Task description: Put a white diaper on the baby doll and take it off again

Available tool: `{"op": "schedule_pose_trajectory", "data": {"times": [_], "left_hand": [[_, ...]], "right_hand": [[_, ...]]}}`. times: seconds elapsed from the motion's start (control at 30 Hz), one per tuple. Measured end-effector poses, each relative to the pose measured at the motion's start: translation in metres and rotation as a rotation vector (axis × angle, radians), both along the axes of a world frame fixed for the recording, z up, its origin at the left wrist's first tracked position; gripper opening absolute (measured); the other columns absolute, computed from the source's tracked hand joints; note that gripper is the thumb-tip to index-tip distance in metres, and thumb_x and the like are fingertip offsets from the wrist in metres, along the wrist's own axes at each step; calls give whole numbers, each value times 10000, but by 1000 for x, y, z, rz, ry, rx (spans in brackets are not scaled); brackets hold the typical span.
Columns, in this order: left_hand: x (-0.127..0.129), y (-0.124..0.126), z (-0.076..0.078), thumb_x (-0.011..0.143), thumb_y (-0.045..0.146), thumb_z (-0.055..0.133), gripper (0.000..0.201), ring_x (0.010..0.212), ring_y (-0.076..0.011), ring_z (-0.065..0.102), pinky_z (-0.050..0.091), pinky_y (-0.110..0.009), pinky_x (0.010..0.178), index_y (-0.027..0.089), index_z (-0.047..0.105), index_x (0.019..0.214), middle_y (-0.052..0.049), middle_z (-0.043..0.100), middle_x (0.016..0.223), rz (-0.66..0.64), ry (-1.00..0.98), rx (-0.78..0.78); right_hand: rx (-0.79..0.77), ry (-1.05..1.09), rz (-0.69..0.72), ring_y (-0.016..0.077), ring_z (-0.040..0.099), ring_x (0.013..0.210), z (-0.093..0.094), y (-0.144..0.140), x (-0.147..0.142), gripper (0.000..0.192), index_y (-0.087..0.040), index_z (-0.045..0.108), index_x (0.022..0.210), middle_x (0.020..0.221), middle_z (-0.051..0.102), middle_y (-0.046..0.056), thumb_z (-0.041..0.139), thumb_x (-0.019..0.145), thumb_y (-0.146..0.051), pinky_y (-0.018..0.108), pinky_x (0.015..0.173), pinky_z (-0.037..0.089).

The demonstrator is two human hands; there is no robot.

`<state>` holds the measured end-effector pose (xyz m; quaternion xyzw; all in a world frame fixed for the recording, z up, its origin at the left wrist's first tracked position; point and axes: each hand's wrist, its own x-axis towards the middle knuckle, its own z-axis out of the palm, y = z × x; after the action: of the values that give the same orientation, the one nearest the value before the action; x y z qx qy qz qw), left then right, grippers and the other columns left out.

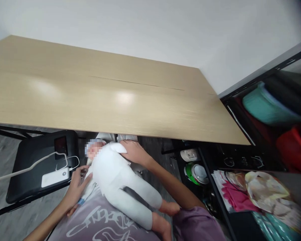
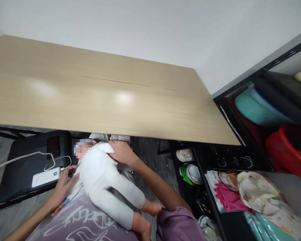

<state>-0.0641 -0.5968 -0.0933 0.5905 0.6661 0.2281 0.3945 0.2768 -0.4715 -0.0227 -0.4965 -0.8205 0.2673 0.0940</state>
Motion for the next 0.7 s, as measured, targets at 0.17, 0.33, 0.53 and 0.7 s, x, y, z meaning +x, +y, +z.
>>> {"op": "schedule_pose_trajectory", "data": {"times": [0.17, 0.33, 0.53, 0.7], "left_hand": [[-4, -12, 6, 757, 606, 821, 568, 1222, -468, 734, 576, -712, 1121, 276, 668, 1193, -107, 788, 1197, -30, -3, -100], [-1, -21, 46, 834, 503, 838, 584, 1093, -375, 806, 686, -547, 965, 266, 562, 1291, -89, 795, 1201, -61, -208, -141], [4, 46, 133, 895, 530, 795, 584, 1062, -326, 788, 654, -388, 852, 244, 510, 1317, -91, 773, 1209, -348, -74, 38], [40, 165, 180, 913, 598, 769, 671, 1114, -343, 771, 570, -361, 875, 217, 519, 1405, -110, 779, 1307, -499, 113, 216]], "right_hand": [[57, -15, 113, 316, 741, 1140, 35, 6, -8, 166, -206, 711, 1236, 1237, 794, 118, 662, 1100, -289, 381, 903, 525], [93, 48, 162, 300, 755, 1028, 88, -11, 18, 224, -232, 717, 1263, 1206, 805, 98, 672, 1075, -344, 366, 840, 523], [208, 2, -145, 334, 785, 986, 126, -32, 71, 305, -295, 689, 1296, 1118, 830, 79, 668, 1015, -414, 375, 781, 520], [408, -34, -435, 361, 773, 915, 95, 7, 101, 274, -250, 715, 1153, 1006, 826, 107, 675, 978, -456, 379, 729, 482]]}}
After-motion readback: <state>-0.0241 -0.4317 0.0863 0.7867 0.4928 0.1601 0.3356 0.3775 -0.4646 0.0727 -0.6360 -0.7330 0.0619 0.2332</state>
